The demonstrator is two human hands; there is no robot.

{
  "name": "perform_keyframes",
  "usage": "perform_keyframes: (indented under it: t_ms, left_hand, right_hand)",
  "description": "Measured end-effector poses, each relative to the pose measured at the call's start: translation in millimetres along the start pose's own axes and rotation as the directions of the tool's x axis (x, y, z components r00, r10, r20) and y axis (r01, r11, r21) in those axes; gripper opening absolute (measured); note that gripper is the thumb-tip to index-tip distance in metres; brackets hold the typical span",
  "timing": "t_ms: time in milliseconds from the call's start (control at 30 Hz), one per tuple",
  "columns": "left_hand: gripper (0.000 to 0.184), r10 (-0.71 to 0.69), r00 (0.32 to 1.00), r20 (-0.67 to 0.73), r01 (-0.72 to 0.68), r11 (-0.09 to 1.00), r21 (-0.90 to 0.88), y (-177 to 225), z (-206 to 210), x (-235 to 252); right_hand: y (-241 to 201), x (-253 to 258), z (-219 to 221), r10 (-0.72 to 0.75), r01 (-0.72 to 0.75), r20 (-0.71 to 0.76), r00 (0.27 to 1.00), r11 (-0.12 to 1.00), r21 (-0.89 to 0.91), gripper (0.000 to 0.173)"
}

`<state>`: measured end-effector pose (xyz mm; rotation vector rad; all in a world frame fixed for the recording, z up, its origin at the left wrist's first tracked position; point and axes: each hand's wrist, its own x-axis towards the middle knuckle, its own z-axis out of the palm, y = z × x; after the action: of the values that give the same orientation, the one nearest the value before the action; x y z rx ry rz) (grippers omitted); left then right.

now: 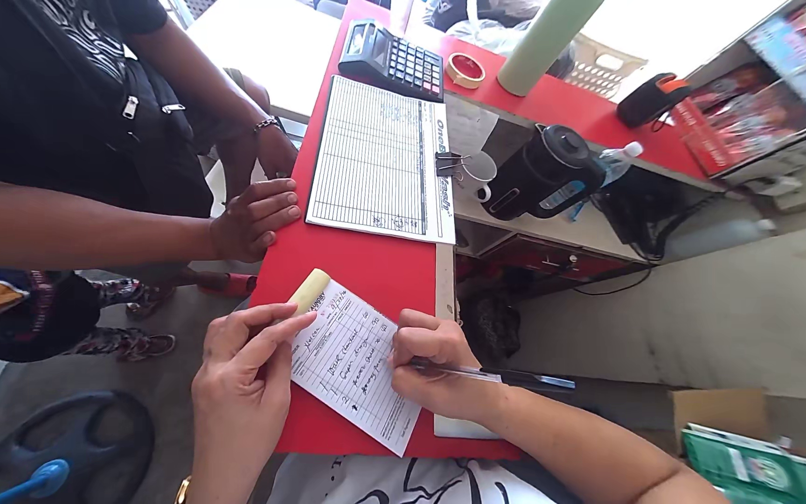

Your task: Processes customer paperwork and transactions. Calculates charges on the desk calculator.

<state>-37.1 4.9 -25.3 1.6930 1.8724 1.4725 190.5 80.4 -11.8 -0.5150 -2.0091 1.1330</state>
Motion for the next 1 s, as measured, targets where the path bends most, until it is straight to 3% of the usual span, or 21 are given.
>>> perform_keyframes:
  t_ms: [433, 600, 833, 1000]
  left_hand:
    - [0.024, 0.008, 1.0, 0.002, -0.008, 1.0, 0.011, -1.7, 0.1, 0.1]
    - [0.024, 0.017, 1.0, -0.001, -0.017, 1.0, 0.007, -3.0, 0.8, 0.2]
    - [0.024, 0.011, 1.0, -0.006, -0.011, 1.0, 0.003, -1.0, 0.9, 0.5]
    - [0.024, 0.009, 1.0, -0.007, -0.009, 1.0, -0.003, -1.1, 0.5, 0.3]
  right_hand:
    - [-3.1, 0.7, 0.4, 0.044, -0.044, -0.026, 0.999, 0.999, -0.018, 0.012]
    - [-1.5, 0.3, -0.4, 0.07, -0.068, -0.051, 0.996, 0.996, 0.053, 0.011]
    - [-3.6, -0.8, 2.6, 0.075, -0.076, -0.087, 0.993, 0.997, -0.014, 0.012]
    - [0.4, 1.5, -0.2, 0.092, -0.088, -0.048, 0.995, 0.993, 0.077, 0.011]
